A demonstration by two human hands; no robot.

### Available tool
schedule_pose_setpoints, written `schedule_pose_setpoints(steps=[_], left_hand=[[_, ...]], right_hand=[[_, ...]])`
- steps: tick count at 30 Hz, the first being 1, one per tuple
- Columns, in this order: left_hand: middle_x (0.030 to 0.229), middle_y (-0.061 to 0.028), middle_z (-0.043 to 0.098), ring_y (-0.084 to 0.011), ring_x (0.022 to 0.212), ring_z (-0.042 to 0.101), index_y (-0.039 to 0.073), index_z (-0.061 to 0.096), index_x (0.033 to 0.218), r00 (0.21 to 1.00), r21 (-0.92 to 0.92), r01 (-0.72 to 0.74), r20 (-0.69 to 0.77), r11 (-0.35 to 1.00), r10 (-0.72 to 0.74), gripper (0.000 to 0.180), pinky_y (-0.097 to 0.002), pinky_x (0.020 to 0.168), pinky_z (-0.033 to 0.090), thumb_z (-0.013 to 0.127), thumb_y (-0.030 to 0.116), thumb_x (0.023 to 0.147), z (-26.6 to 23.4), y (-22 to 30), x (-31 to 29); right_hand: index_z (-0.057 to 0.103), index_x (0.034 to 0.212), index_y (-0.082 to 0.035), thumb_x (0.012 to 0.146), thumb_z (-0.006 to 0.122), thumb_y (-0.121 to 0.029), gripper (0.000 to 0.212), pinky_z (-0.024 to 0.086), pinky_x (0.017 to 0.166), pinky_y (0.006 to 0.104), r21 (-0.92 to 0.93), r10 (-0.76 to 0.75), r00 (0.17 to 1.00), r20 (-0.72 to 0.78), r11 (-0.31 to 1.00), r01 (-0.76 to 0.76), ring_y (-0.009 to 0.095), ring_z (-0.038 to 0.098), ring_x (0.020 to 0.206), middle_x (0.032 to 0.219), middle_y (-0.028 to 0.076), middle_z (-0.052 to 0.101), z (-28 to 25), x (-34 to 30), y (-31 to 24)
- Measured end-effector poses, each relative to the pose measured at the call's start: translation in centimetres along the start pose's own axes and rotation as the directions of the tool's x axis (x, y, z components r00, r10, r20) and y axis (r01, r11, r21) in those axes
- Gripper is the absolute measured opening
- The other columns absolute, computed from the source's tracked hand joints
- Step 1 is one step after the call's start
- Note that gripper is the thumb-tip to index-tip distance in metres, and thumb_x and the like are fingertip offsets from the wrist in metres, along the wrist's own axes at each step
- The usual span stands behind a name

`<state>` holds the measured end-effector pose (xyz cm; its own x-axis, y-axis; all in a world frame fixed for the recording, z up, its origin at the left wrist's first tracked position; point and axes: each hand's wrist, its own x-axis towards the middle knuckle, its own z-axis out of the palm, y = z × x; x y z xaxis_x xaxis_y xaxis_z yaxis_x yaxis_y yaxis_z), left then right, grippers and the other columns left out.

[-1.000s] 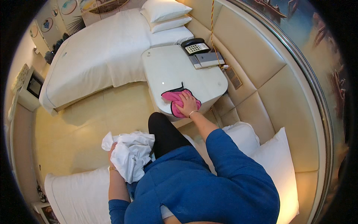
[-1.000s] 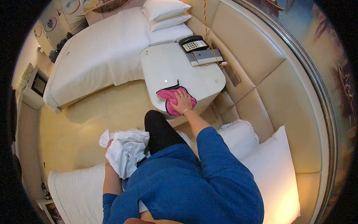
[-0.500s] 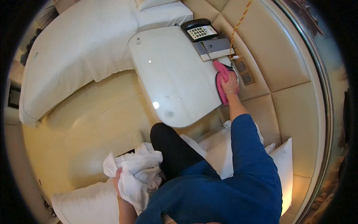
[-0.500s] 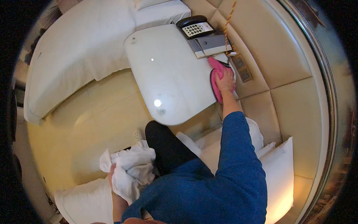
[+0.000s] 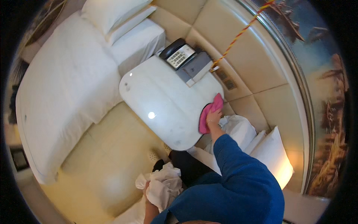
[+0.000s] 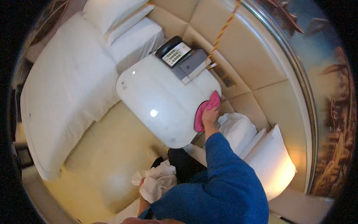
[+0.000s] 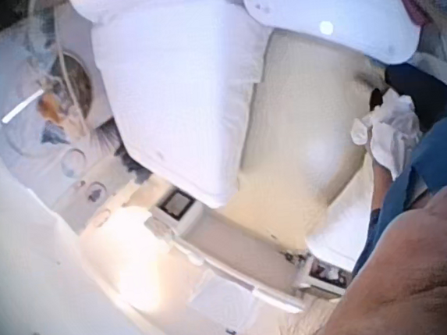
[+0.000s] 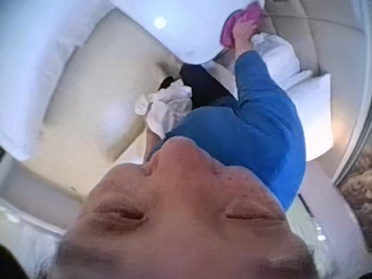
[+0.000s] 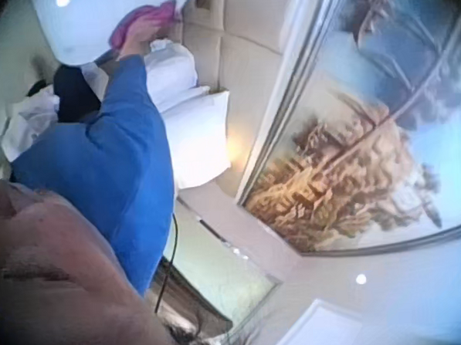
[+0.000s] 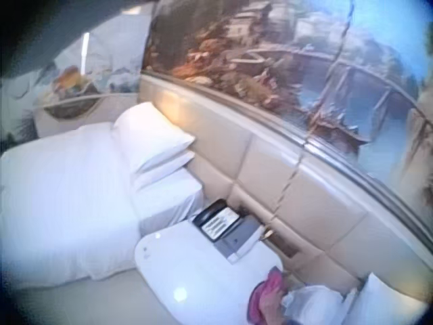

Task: The person folds a white duvet on a bed, places it on a shelf, then wipes a bedside table and a wall picture frame with a pink cloth. The person handles the duvet, a white cloth, and the pink cloth during the task.

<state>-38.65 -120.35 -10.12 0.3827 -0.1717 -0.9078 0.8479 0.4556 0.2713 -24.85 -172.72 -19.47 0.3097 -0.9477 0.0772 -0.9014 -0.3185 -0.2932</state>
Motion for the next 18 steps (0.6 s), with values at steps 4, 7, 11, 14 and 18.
schedule_pose_setpoints(steps=[4,7,11,14,18], left_hand=[[0.09,-0.016,0.065,-0.0265,0.079,0.065,-0.003,0.059,0.103,0.999,0.114,0.009,0.037,0.993,-0.013,0.027,-0.037,0.068,0.054,0.051,0.019,0.09,0.3,4.8,-1.2],[0.088,-0.0141,0.065,-0.0248,0.075,0.064,-0.004,0.059,0.096,0.978,0.341,-0.206,0.038,0.917,0.206,0.021,-0.0366,0.064,0.054,0.059,0.012,0.082,4.4,10.2,-3.9],[0.083,-0.0089,0.063,-0.0214,0.071,0.062,-0.002,0.059,0.09,0.914,0.49,-0.395,0.127,0.777,0.384,0.016,-0.0339,0.063,0.051,0.061,0.01,0.08,10.2,15.1,-7.7],[0.085,-0.0088,0.063,-0.0209,0.073,0.061,-0.003,0.059,0.09,0.9,0.547,-0.435,0.257,0.715,0.351,0.017,-0.0334,0.063,0.05,0.061,0.01,0.08,13.0,17.5,-8.6],[0.088,-0.0091,0.063,-0.0213,0.074,0.061,-0.004,0.061,0.096,0.872,0.435,-0.477,0.341,0.764,0.35,0.022,-0.0336,0.063,0.05,0.061,0.011,0.08,18.2,17.5,-11.3]], right_hand=[[0.03,0.136,0.006,0.086,0.051,-0.037,0.069,0.039,0.099,0.0457,0.011,0.115,0.913,0.391,0.991,-0.13,0.047,0.049,0.113,0.123,0.035,0.048,-5.6,-9.5,0.1],[0.045,0.128,0.003,0.083,0.053,-0.038,0.061,0.043,0.094,0.0427,0.051,0.039,0.815,0.578,0.995,-0.084,0.043,0.053,0.11,0.12,0.03,0.054,-3.8,-14.2,4.2],[0.057,0.12,-0.003,0.081,0.055,-0.041,0.054,0.045,0.091,0.0421,0.273,-0.038,0.734,0.678,0.94,-0.203,0.042,0.056,0.105,0.112,0.027,0.06,-12.5,-14.6,1.6],[0.059,0.118,-0.007,0.08,0.057,-0.045,0.054,0.046,0.089,0.0413,0.437,-0.087,0.812,0.578,0.873,-0.217,0.04,0.058,0.103,0.109,0.025,0.062,-15.2,-12.7,4.9],[0.059,0.119,-0.007,0.084,0.057,-0.044,0.051,0.047,0.086,0.0385,0.444,-0.05,0.875,0.482,0.875,-0.194,0.035,0.061,0.1,0.107,0.023,0.064,-22.8,-5.7,6.7]])
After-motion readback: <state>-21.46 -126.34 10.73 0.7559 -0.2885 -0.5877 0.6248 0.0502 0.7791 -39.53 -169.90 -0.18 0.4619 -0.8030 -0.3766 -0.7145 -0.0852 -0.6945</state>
